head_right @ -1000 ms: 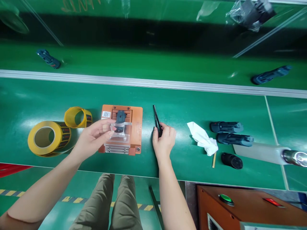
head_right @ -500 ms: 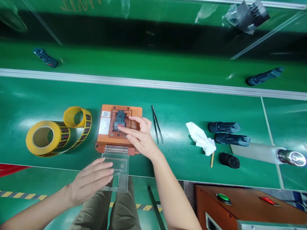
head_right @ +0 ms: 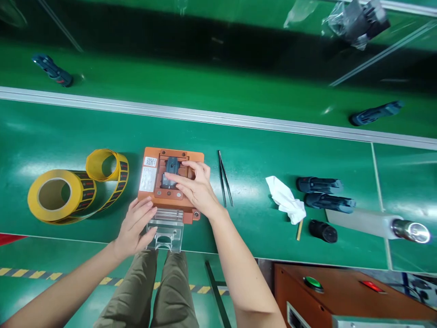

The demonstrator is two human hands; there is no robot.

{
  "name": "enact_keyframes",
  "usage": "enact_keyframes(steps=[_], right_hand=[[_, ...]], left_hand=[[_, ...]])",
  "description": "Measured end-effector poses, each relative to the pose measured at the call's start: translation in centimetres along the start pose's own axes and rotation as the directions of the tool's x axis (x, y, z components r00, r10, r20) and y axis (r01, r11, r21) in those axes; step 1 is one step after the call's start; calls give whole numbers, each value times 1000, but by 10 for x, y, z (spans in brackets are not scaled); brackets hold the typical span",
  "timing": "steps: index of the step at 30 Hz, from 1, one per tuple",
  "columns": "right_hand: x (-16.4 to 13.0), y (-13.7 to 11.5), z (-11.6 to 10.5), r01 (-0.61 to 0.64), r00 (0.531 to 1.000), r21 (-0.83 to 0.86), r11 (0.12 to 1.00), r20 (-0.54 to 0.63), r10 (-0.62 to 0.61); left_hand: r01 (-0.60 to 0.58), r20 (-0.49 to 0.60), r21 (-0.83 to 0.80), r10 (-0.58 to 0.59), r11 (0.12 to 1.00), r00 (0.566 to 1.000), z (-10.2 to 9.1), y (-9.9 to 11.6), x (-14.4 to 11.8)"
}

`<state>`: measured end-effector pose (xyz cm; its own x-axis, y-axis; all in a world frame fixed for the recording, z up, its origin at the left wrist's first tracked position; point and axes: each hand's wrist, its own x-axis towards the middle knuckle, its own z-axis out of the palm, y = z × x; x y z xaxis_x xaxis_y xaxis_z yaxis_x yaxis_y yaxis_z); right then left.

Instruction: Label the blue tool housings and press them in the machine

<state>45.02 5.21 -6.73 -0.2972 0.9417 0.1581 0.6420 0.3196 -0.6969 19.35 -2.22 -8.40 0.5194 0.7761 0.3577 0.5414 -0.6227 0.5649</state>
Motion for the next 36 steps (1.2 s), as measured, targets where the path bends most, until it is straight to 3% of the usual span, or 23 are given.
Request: enact_keyframes(steps=[5,8,14,17,20,22,25,27,31,33,36], right_hand=[[-3,-6,-3,29,996,39,999,80,-32],[-2,-8,-2,7,999,17,1000,54,-8],[15,-15,-2,-179,979,118,977,-78,189],[22,-26,1,-258,959,30,966,-112,260],[32,-42,2,-250,968,-111,962,-65,244],[35,-57,-6,-259,965,-118,959,-66,253],[24,-92,-32,-339,937,28,940,-81,340],[5,-121,-56,-353,928,149,924,-70,365],[-43,-175,-99,-271,945,238,933,-118,305],[-65,-193,-114,-201,956,240,950,-165,244],[-90,-213,-133,-122,958,255,959,-223,181]], left_hand=[[17,10,-7,-17,1000,1000,-1,-1,-5],[20,23,11,-20,1000,1000,0,-1,-7],[9,23,28,-9,1000,1000,1,-3,-7],[2,17,36,-3,999,1000,1,-3,-7],[19,15,57,-20,998,1000,1,-4,-8],[35,3,58,-36,998,999,1,-3,-6],[93,-9,9,-93,996,996,-8,7,5],[225,-27,-69,-227,972,973,-23,25,19],[513,-27,-362,-559,778,829,-72,83,66],[525,92,-565,-584,636,806,-101,114,93],[541,361,-758,-456,364,813,-138,156,127]])
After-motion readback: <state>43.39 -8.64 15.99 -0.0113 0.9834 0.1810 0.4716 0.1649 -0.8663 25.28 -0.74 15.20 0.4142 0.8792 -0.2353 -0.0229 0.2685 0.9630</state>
